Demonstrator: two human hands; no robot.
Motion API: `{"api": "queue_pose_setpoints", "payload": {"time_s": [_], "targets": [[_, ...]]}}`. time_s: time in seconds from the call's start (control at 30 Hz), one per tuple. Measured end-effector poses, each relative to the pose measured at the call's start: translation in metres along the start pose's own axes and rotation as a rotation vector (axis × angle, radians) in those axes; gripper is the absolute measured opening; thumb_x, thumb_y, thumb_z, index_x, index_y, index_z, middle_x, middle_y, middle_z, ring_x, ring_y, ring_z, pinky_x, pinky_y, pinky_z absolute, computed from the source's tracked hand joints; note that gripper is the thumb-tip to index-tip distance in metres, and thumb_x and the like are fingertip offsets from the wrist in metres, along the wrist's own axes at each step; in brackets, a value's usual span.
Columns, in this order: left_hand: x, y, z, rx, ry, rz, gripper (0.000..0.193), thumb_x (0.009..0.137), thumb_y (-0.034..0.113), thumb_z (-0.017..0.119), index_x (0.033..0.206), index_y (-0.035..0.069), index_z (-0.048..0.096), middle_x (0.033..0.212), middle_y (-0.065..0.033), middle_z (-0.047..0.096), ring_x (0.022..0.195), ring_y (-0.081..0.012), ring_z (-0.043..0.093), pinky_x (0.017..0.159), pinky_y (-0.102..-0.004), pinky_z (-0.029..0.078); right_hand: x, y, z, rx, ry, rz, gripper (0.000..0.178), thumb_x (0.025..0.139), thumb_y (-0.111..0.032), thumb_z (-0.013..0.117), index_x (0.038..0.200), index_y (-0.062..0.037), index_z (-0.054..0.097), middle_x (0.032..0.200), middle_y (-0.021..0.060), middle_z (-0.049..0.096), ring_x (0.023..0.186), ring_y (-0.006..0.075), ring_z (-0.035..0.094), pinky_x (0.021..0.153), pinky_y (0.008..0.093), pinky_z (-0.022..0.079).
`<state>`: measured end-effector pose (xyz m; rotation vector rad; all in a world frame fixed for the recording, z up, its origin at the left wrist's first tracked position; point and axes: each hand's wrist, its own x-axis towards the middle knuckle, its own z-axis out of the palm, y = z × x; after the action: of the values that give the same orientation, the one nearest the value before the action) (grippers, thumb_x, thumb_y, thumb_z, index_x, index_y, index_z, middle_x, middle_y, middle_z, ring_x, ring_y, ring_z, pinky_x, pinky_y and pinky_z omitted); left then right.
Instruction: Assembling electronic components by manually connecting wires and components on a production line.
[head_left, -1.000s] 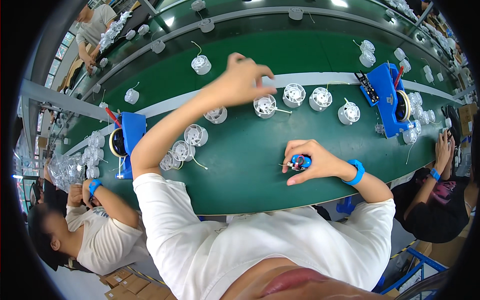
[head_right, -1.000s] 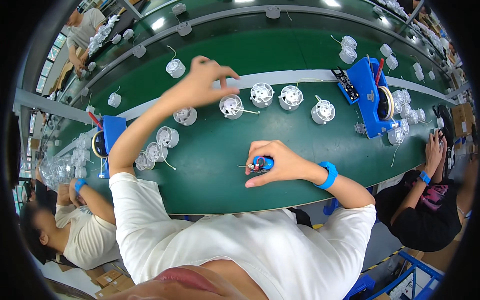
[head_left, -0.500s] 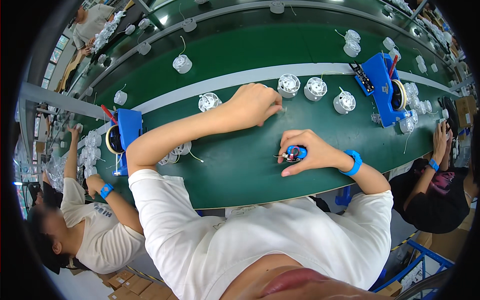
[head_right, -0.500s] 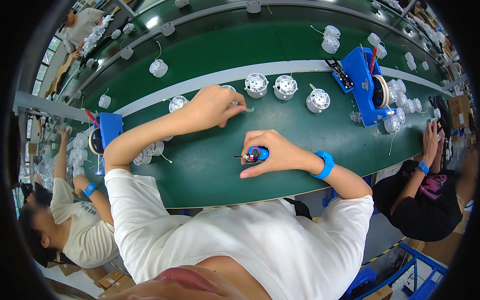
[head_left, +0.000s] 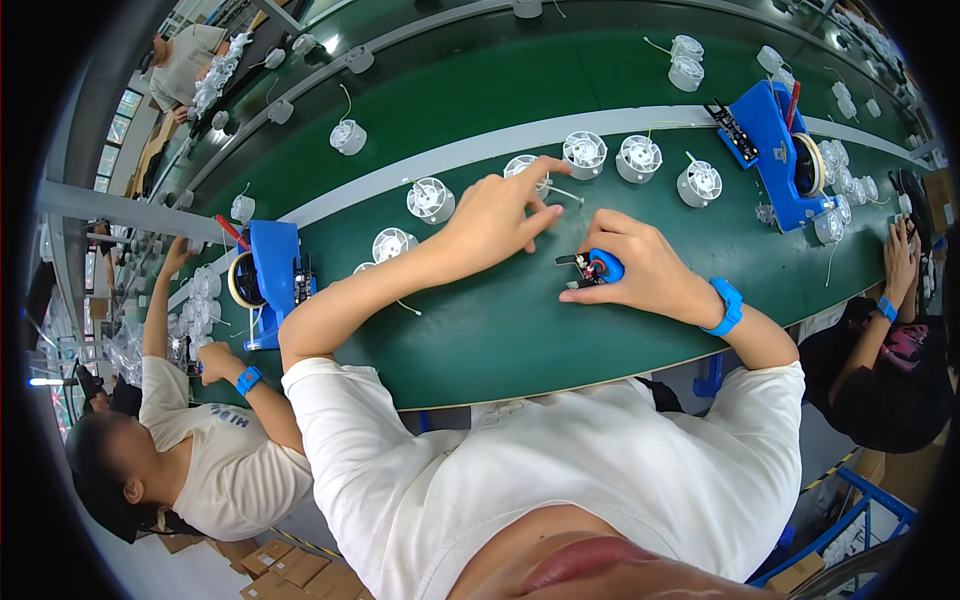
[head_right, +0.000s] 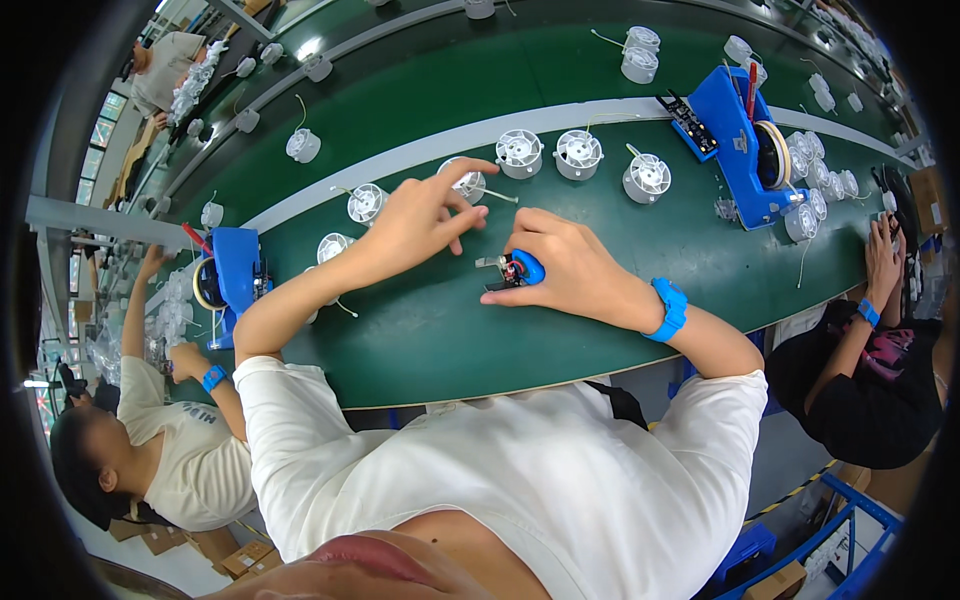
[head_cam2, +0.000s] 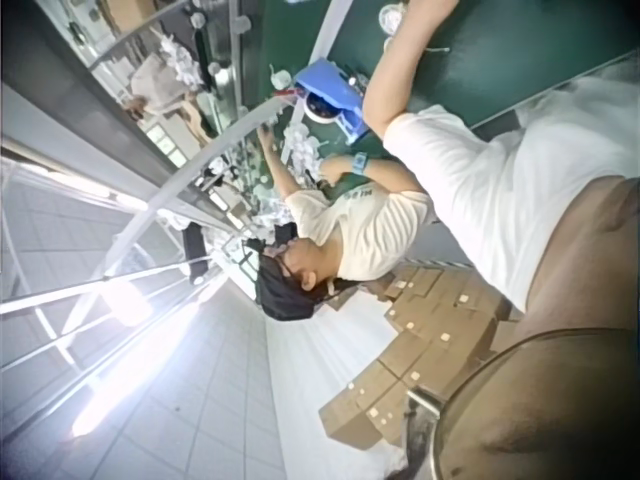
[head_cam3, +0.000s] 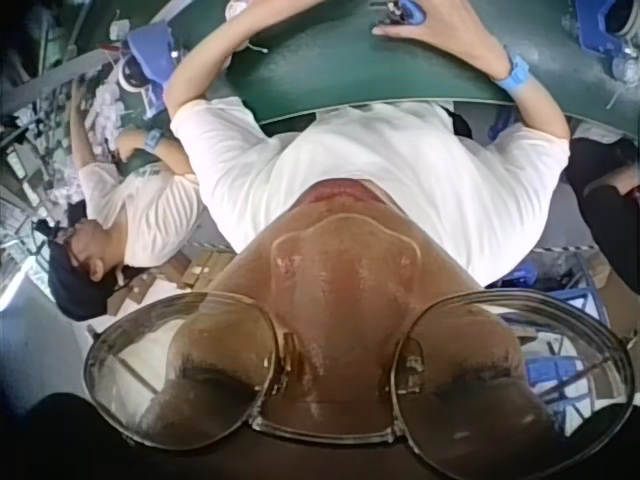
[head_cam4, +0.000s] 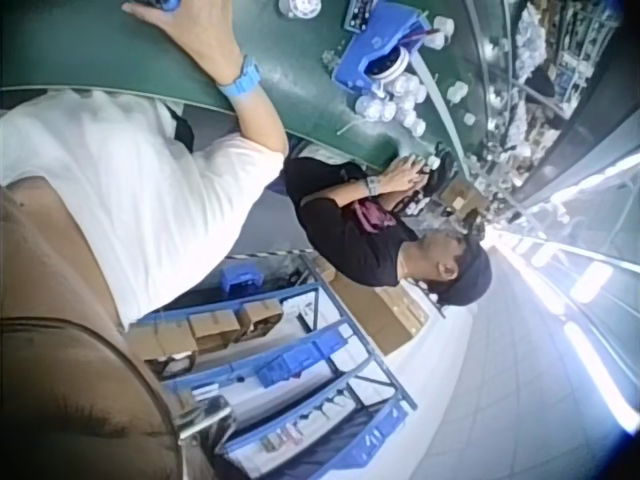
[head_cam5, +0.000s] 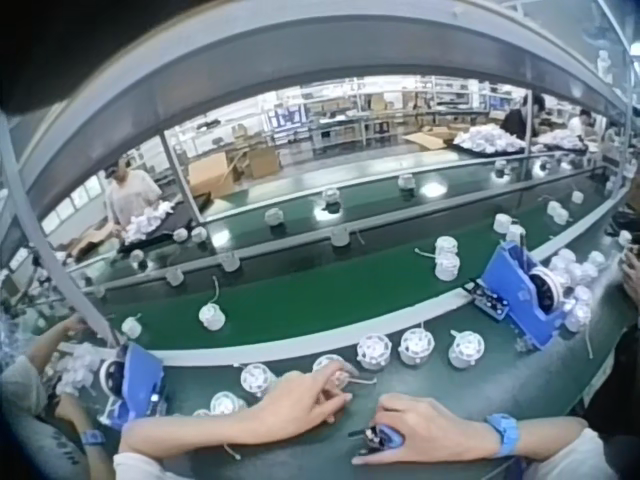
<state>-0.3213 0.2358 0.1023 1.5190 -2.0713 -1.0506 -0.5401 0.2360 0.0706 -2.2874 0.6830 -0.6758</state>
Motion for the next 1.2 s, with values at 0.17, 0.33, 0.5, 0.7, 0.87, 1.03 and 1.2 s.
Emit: {"api": "queue_pose_setpoints", "payload": {"time_s": [0.17, 0.33, 0.5, 0.7, 0.87, 1.03, 1.2], "targets": [[0.015, -0.001, 0.011, 0.177, -0.034, 0.008, 0.018, 0.088, 0.019, 0.065, 0.100, 0.006, 0.070, 0.074, -0.0098, 0.070, 0.058, -0.0158, 0.067, 0.058, -0.0264, 0.051, -0.002, 0.007, 0.005, 0.016, -0.003, 0.000, 0.042, 0.065, -0.032, 0.087, 0.080, 0.0009, 0.065, 0.082, 0.0086, 0.055, 0.071, 0.0238, 0.058, 0.063, 0.0332, 0.049], [0.006, -0.004, 0.012, 0.108, 0.083, 0.140, 0.018, 0.088, 0.018, 0.064, 0.095, 0.004, 0.071, 0.074, -0.0098, 0.071, 0.061, -0.0176, 0.069, 0.061, -0.0303, 0.053, -0.005, 0.003, 0.005, 0.016, 0.015, -0.028, 0.042, 0.065, -0.032, 0.087, 0.081, 0.0003, 0.065, 0.082, 0.0085, 0.055, 0.071, 0.0241, 0.058, 0.063, 0.0337, 0.049], [-0.008, 0.003, -0.002, -0.234, -0.064, -0.009, 0.017, 0.088, 0.016, 0.066, 0.100, 0.006, 0.074, 0.079, -0.0052, 0.072, 0.064, -0.0096, 0.066, 0.054, -0.0228, 0.046, -0.005, 0.000, 0.002, -0.126, 0.076, -0.044, 0.042, 0.063, -0.031, 0.087, 0.081, -0.0008, 0.065, 0.083, 0.0084, 0.054, 0.073, 0.0244, 0.058, 0.063, 0.0345, 0.049], [-0.017, 0.015, -0.009, -0.509, -0.137, -0.137, 0.016, 0.084, 0.013, 0.070, 0.095, 0.003, 0.074, 0.082, -0.0072, 0.073, 0.070, -0.0088, 0.067, 0.059, -0.0237, 0.050, -0.005, 0.000, 0.010, -0.134, 0.121, -0.135, 0.044, 0.062, -0.031, 0.087, 0.085, -0.0016, 0.064, 0.083, 0.0093, 0.053, 0.072, 0.0250, 0.056, 0.062, 0.0350, 0.048], [-0.023, 0.007, -0.003, -0.379, -0.141, -0.028, 0.017, 0.084, 0.013, 0.070, 0.099, 0.006, 0.074, 0.085, -0.0077, 0.073, 0.069, -0.0092, 0.066, 0.058, -0.0248, 0.049, -0.007, -0.005, 0.011, -0.177, 0.095, -0.149, 0.046, 0.061, -0.031, 0.087, 0.086, -0.0001, 0.063, 0.083, 0.0100, 0.052, 0.072, 0.0257, 0.055, 0.061, 0.0355, 0.048], [-0.024, 0.006, 0.008, -0.255, -0.074, 0.075, 0.018, 0.083, 0.011, 0.070, 0.100, 0.006, 0.070, 0.082, -0.0069, 0.071, 0.067, -0.0124, 0.066, 0.058, -0.0269, 0.049, -0.007, -0.011, 0.016, -0.250, 0.132, -0.166, 0.048, 0.060, -0.031, 0.087, 0.084, 0.0019, 0.062, 0.083, 0.0104, 0.052, 0.072, 0.0258, 0.055, 0.060, 0.0358, 0.047], [-0.026, 0.008, 0.014, -0.150, -0.013, 0.190, 0.022, 0.081, 0.010, 0.070, 0.100, 0.006, 0.060, 0.079, -0.0054, 0.070, 0.067, -0.0170, 0.067, 0.060, -0.0283, 0.050, -0.007, -0.012, 0.017, -0.277, 0.150, -0.177, 0.050, 0.060, -0.033, 0.087, 0.084, 0.0022, 0.062, 0.082, 0.0099, 0.052, 0.072, 0.0246, 0.053, 0.059, 0.0347, 0.046]]}}
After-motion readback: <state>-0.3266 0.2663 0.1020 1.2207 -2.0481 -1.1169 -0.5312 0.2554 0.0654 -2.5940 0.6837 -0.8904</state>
